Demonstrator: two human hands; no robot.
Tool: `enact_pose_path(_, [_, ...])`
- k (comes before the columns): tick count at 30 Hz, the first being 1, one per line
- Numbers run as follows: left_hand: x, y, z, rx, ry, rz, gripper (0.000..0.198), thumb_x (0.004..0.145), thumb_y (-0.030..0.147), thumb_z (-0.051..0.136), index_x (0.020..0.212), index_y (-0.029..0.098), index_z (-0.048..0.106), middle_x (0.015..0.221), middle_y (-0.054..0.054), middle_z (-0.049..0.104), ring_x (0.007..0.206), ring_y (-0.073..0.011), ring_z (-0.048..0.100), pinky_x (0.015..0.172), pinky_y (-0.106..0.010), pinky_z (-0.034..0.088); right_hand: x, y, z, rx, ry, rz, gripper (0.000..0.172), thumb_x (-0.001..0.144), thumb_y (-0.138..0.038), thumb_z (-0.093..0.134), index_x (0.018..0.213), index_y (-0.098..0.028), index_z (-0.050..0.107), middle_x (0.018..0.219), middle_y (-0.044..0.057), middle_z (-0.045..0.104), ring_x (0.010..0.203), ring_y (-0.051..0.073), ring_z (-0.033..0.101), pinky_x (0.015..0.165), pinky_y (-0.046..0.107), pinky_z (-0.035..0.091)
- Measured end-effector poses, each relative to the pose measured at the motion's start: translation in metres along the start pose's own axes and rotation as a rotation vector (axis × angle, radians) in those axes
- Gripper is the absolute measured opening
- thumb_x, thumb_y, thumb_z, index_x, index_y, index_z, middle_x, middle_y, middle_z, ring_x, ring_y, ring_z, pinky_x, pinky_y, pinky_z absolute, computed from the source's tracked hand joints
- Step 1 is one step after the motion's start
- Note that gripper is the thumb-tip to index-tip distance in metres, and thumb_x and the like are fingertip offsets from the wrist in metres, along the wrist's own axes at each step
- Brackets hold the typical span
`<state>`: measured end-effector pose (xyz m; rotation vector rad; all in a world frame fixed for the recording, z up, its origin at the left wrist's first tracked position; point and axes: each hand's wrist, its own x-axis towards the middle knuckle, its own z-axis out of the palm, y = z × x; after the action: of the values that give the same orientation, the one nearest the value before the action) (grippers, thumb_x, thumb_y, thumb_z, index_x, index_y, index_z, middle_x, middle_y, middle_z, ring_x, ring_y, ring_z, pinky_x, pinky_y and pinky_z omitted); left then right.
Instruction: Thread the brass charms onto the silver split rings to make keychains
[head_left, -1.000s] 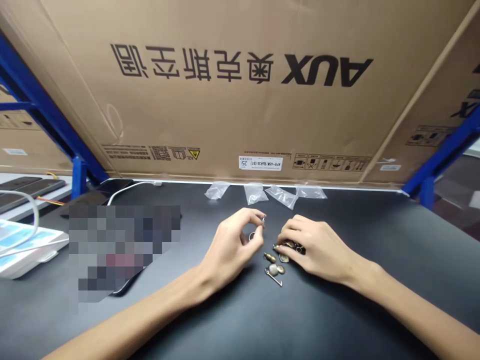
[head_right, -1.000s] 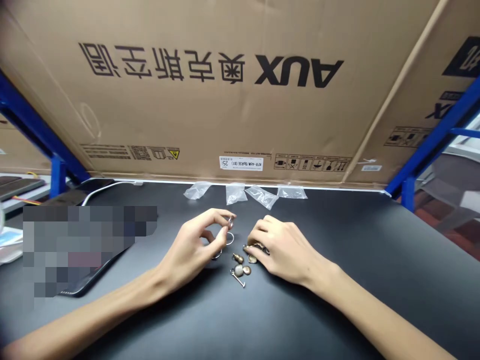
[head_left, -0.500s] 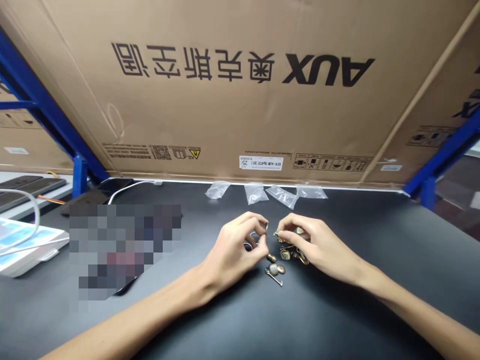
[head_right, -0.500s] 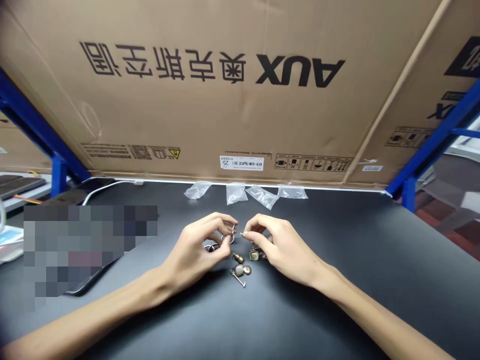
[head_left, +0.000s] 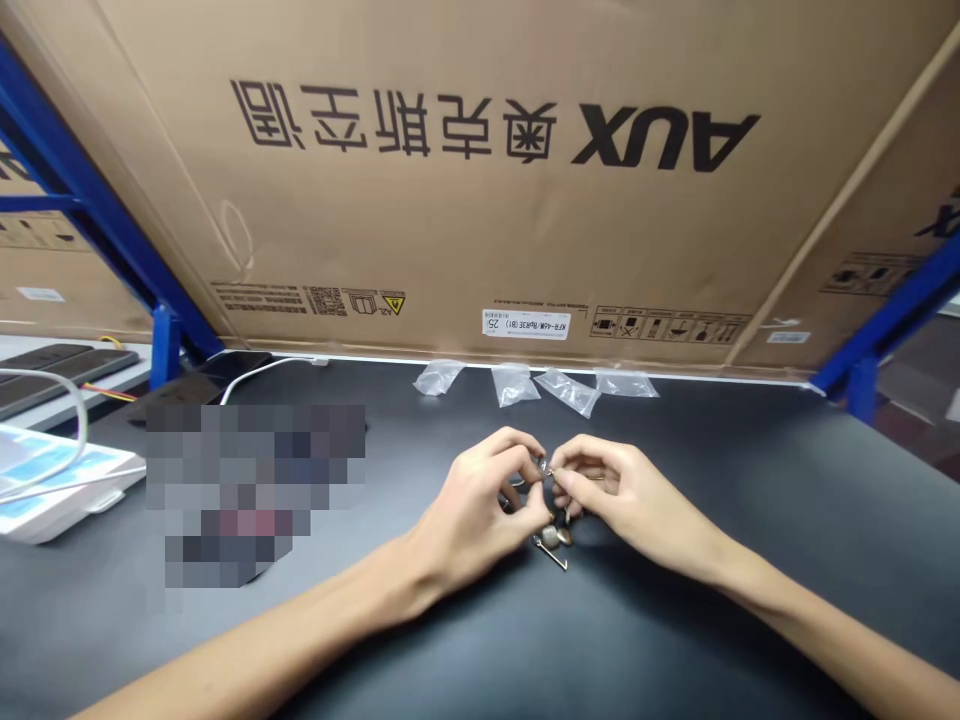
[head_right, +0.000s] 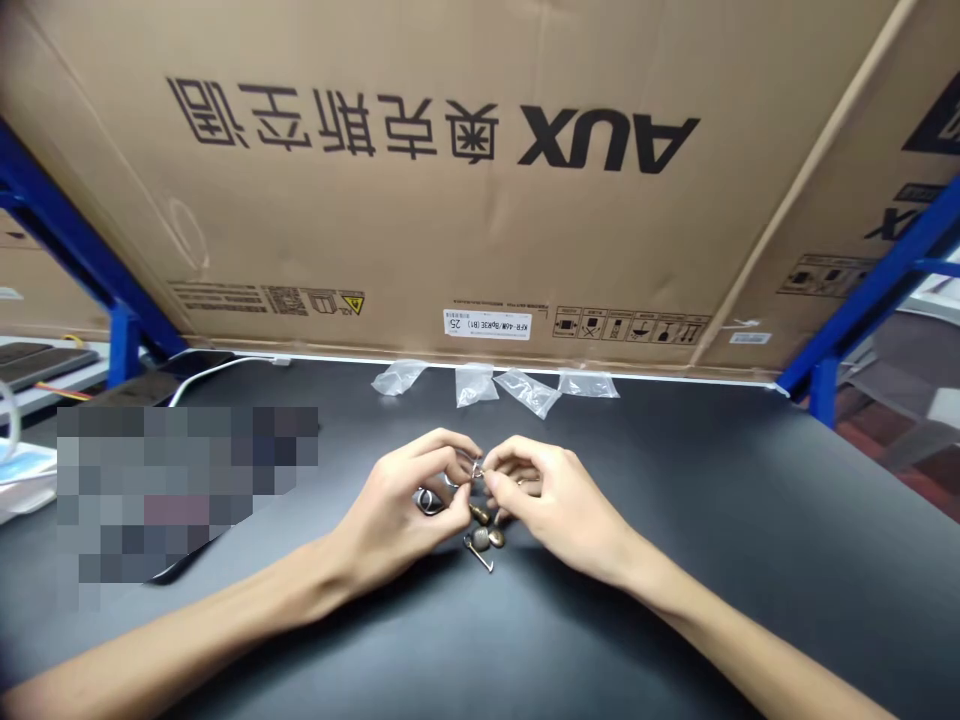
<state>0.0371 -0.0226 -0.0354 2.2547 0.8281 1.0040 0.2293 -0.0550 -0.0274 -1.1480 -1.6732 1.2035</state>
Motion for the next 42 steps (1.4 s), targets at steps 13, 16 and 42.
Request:
enact_pose_path(13, [-0.001, -0.001, -0.001, 0.012, 0.012, -0.012, 0.010, 0.081, 0.016, 0.060, 0.072, 0.016, 0.054, 0.100, -0.004, 0.062, 0.057, -0.0044, 0.053, 0.059, -0.020, 0.052, -0.009, -0.004, 0.004, -0.501, 0.279, -0.253, 0.009, 0.089, -0.027, 0.061, 0.089, -0.023, 0.068, 0.080, 0.000, 0.071, 0.067, 0.014, 0.064, 0.068, 0.026, 0.054])
enact_pose_path(16, [-0.001, 0.000, -0.001, 0.000, -0.005, -0.017, 0.010, 0.080, 0.015, 0.060, 0.072, 0.016, 0.054, 0.099, -0.004, 0.061, 0.056, -0.0037, 0.052, 0.058, -0.019, 0.051, -0.010, -0.004, 0.005, -0.558, 0.310, -0.288, 0.007, 0.088, -0.025, 0.061, 0.087, -0.023, 0.068, 0.080, -0.001, 0.071, 0.066, 0.014, 0.064, 0.066, 0.026, 0.053])
enact_pose_path(42, [0.000, 0.003, -0.004, -0.129, 0.023, -0.142, 0.008, 0.084, 0.016, 0.057, 0.076, 0.016, 0.058, 0.101, -0.004, 0.067, 0.084, -0.0134, 0.066, 0.064, -0.020, 0.055, -0.009, 0.008, -0.002, -0.809, 0.187, -0.656, 0.014, 0.095, -0.019, 0.055, 0.103, -0.019, 0.067, 0.097, 0.005, 0.072, 0.080, 0.014, 0.067, 0.068, 0.025, 0.051])
